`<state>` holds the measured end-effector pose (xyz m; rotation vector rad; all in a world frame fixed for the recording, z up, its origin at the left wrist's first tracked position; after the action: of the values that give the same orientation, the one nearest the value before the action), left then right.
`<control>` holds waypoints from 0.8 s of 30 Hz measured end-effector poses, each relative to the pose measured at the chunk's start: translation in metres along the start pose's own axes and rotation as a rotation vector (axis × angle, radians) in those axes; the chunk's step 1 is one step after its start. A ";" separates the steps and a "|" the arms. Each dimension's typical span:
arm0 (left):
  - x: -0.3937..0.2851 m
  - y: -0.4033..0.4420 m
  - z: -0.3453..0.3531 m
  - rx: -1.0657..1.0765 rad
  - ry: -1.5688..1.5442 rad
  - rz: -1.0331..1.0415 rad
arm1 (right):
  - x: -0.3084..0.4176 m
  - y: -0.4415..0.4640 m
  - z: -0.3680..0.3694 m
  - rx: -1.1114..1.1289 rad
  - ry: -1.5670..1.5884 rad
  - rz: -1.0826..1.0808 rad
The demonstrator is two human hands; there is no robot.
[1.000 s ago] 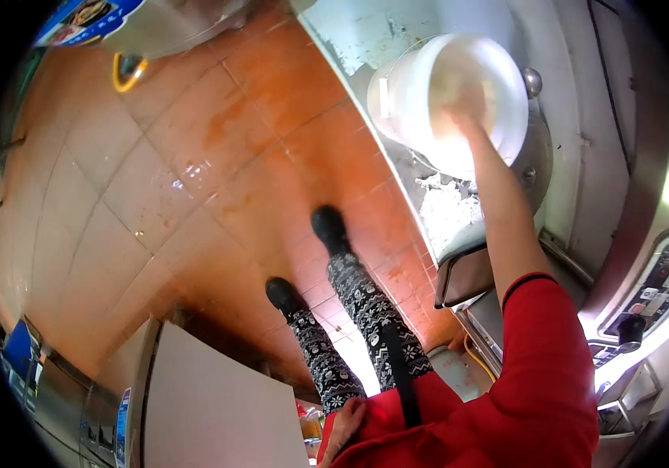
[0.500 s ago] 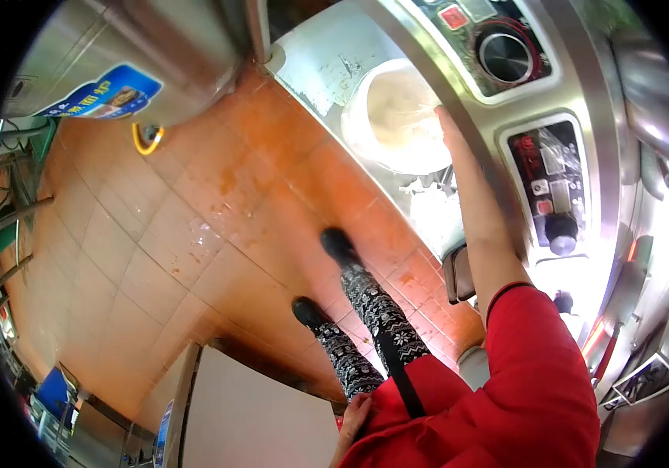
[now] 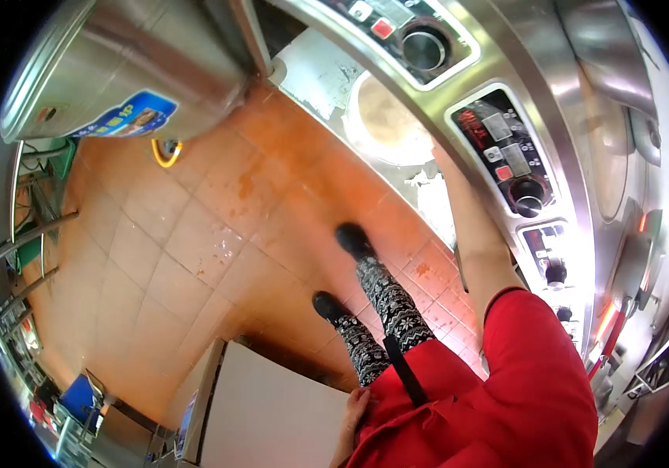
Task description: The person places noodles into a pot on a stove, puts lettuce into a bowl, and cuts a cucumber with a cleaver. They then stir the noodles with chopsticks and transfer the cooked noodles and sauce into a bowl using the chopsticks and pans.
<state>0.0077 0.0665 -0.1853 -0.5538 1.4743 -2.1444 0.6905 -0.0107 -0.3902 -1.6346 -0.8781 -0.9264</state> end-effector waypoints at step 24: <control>-0.074 -0.136 -0.005 -0.190 0.317 0.079 | -0.058 -0.146 -0.072 0.069 0.669 0.460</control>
<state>0.0428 0.1559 -0.0638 -0.2183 1.8511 -2.1145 0.5251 -0.0551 -0.3682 -1.2556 -0.0672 -0.9995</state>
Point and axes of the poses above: each hand's wrist, its own y-axis towards the middle knuckle, its own z-axis out of the palm, x = y × z, the point moved 6 cm from there along y, towards the middle knuckle, and after that the axes turned 8 degrees about x, right-handed, at the moved point
